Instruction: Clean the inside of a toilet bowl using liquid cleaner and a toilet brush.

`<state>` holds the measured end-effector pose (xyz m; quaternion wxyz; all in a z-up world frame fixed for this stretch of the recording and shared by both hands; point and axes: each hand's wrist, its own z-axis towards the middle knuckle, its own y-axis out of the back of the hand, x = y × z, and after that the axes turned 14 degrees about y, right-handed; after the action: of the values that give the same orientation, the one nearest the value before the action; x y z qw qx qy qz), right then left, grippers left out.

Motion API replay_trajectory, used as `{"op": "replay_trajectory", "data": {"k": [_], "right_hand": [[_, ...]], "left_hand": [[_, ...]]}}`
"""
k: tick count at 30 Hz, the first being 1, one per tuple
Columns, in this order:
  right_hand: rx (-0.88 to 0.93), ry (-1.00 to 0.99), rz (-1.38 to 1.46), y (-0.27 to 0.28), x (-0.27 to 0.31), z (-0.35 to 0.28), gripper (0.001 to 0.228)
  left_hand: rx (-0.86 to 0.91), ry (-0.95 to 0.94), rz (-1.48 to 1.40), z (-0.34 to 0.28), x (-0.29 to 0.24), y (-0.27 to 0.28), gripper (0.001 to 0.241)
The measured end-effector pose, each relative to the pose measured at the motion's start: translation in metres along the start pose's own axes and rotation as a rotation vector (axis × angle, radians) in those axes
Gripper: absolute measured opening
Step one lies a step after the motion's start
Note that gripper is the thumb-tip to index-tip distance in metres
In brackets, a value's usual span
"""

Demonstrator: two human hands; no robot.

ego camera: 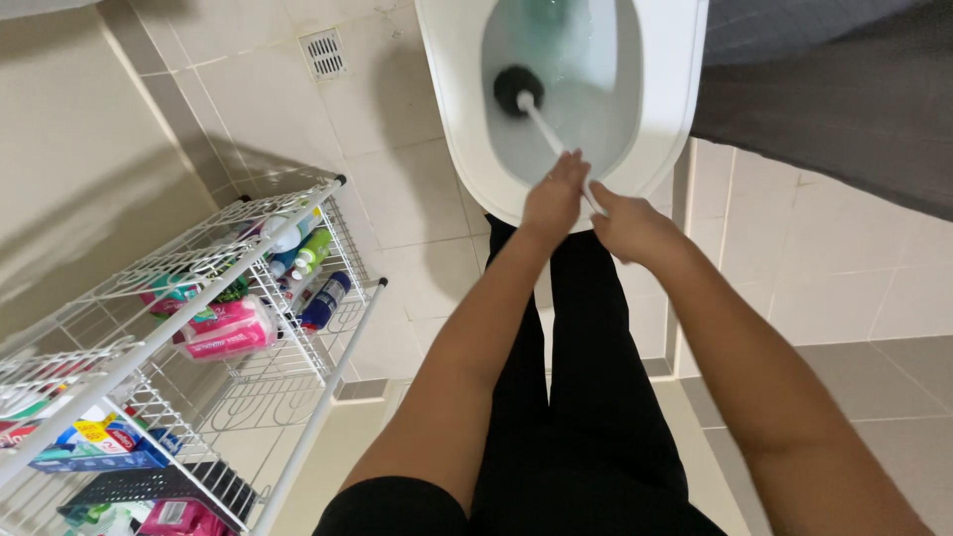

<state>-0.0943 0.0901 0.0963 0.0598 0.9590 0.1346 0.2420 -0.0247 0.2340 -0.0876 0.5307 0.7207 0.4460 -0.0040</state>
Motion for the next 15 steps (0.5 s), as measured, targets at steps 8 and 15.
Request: {"op": "replay_trajectory", "data": {"k": [8,15], "right_hand": [[0.049,-0.027,-0.268,-0.003,-0.004,-0.004,0.062],[0.097,-0.097,-0.468,-0.001,-0.031,-0.027,0.057]], "left_hand": [[0.011,0.056,-0.156,-0.009,-0.013,-0.027,0.043],[-0.025,0.174,-0.309,-0.036,-0.057,-0.071,0.051]]}}
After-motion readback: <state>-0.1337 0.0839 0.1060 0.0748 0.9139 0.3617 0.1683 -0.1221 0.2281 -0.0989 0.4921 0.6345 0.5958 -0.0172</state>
